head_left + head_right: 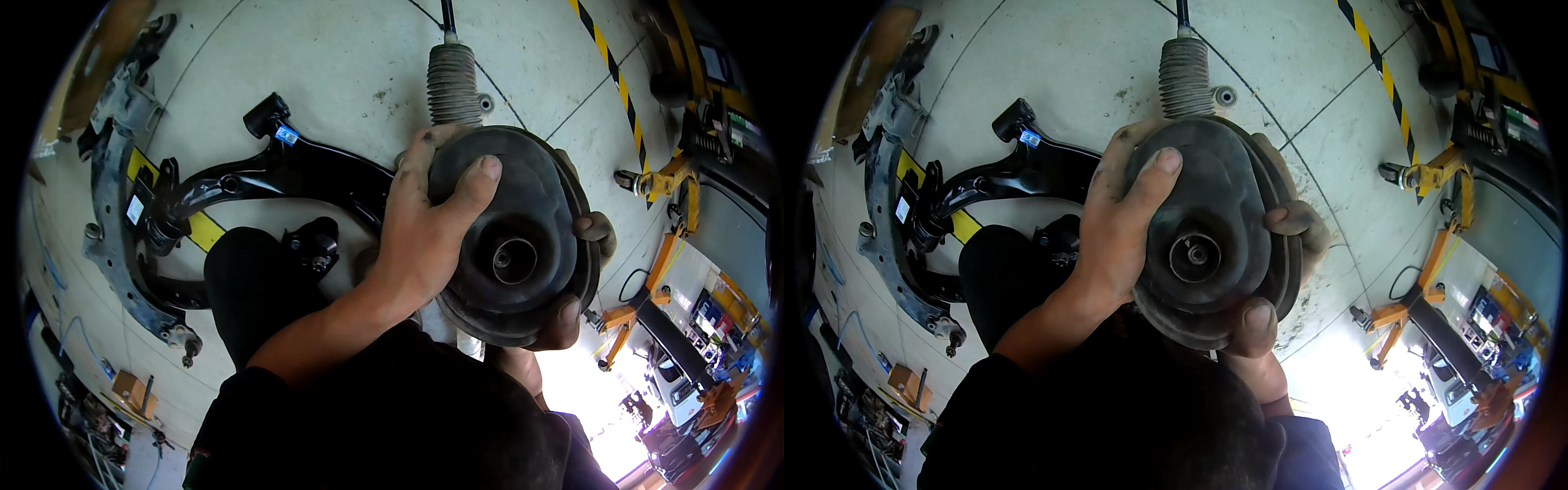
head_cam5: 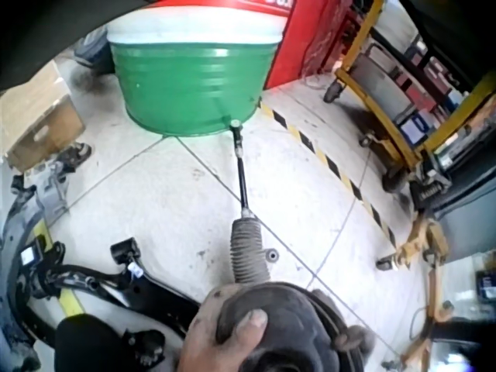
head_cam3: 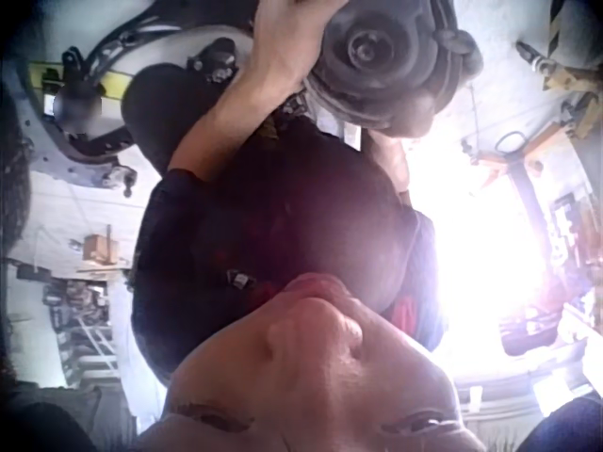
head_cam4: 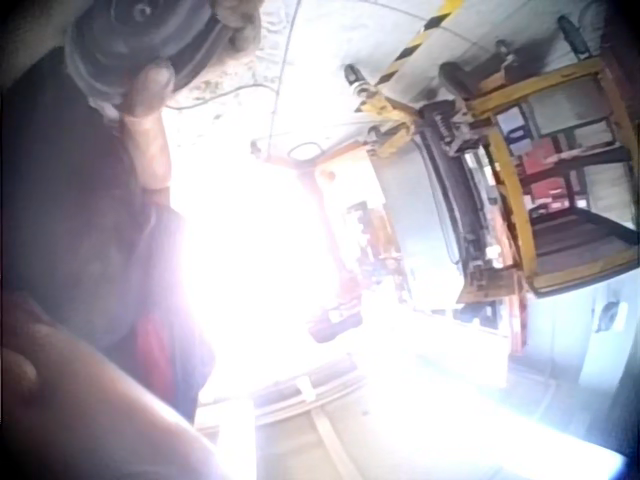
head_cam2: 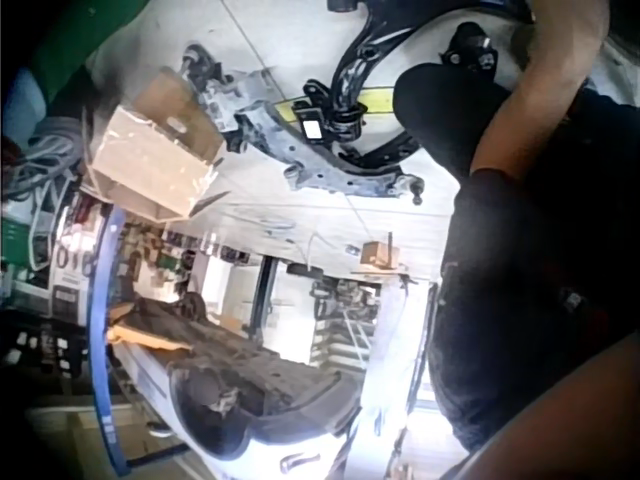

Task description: The person disassembles a CV joint boot, removes the old grease and circlip, and installs a new circlip onto the CV joint shaft. They then attempt to fit the boot back onto the joint, repeatedly adjusting and repositioning it.

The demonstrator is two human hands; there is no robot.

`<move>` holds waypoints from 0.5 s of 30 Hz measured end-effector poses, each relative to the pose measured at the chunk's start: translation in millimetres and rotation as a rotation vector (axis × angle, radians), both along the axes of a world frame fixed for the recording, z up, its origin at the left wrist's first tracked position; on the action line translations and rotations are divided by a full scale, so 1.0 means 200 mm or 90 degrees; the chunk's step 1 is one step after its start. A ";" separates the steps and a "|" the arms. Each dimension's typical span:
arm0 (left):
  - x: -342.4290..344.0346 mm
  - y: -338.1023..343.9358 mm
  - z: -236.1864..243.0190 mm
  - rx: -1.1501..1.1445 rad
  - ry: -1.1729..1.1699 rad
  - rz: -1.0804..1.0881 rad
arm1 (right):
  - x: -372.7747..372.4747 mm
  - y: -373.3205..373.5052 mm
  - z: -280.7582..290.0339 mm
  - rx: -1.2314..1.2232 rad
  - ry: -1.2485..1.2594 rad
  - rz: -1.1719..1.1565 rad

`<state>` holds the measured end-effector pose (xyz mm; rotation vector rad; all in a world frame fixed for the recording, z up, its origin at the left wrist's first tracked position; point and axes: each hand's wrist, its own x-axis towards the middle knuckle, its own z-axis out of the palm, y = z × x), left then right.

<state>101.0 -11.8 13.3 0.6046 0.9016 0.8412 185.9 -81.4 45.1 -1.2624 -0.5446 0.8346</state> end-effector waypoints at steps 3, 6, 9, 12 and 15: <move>0.00 0.00 0.01 0.046 0.056 0.001 | 0.01 -0.01 0.03 -0.058 0.015 0.018; 0.00 -0.01 0.01 0.022 0.013 0.005 | 0.01 -0.02 0.05 -0.069 0.038 0.023; -0.01 -0.02 0.02 0.045 0.002 0.010 | 0.01 -0.03 0.05 -0.052 0.081 0.014; -0.02 -0.02 0.02 0.071 0.012 -0.005 | 0.01 -0.02 0.02 0.020 0.125 -0.010; -0.02 -0.01 0.02 0.114 0.048 -0.013 | 0.02 -0.03 0.00 0.062 0.140 0.005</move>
